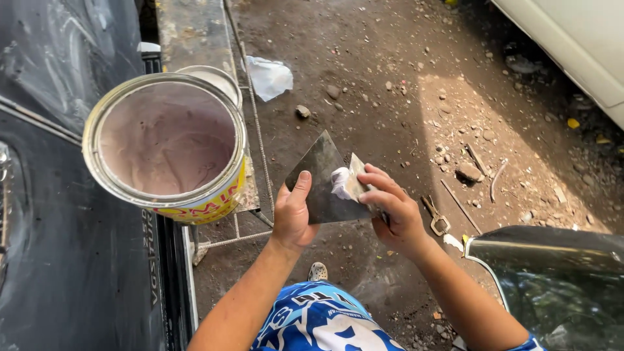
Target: Mixing automotive body filler with hardener on a spreader in preparation for car body repair.
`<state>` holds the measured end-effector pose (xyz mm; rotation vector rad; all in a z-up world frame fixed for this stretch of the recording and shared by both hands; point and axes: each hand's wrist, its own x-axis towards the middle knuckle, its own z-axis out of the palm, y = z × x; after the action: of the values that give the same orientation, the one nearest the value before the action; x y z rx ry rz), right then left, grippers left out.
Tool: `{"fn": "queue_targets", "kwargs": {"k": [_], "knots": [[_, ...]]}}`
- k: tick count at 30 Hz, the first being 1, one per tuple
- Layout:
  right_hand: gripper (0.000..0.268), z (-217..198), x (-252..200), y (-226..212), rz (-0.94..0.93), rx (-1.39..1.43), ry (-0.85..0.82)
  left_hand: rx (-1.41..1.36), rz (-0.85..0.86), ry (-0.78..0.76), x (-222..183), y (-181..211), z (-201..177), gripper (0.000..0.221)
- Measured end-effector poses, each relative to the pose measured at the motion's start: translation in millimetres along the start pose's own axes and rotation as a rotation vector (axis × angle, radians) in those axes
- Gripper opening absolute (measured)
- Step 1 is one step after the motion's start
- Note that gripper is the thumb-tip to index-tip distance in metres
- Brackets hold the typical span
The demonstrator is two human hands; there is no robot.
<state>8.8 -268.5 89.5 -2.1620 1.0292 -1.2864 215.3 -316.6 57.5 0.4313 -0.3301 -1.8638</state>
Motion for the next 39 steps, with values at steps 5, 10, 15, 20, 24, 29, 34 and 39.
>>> {"fn": "queue_targets", "kwargs": {"k": [5,10,15,20,24,29,34,39], "knots": [[0.052,-10,2,4,0.065,-0.178,-0.038,-0.035,-0.029,-0.036,-3,2,-4,0.029],[0.054,-8,2,-8,0.083,-0.326,-0.030,-0.051,0.000,-0.057,1,3,-8,0.029],[0.058,11,6,-21,-0.046,-0.139,0.121,-0.026,-0.034,-0.044,-4,4,8,0.029],[0.046,9,-6,-8,0.084,-0.377,-0.002,0.018,0.002,-0.038,-4,17,3,0.030],[0.053,1,-4,-13,0.212,-0.391,-0.015,0.506,0.182,-0.029,-7,12,-12,0.028],[0.041,16,13,-49,0.149,-0.445,0.113,1.246,0.729,-0.234,-26,6,9,0.026],[0.033,36,-4,-54,0.125,-0.407,0.033,1.289,0.772,-0.237,-28,13,13,0.025],[0.030,58,-25,-39,0.126,-0.258,-0.141,1.266,0.816,-0.311,-33,21,26,0.023]]}}
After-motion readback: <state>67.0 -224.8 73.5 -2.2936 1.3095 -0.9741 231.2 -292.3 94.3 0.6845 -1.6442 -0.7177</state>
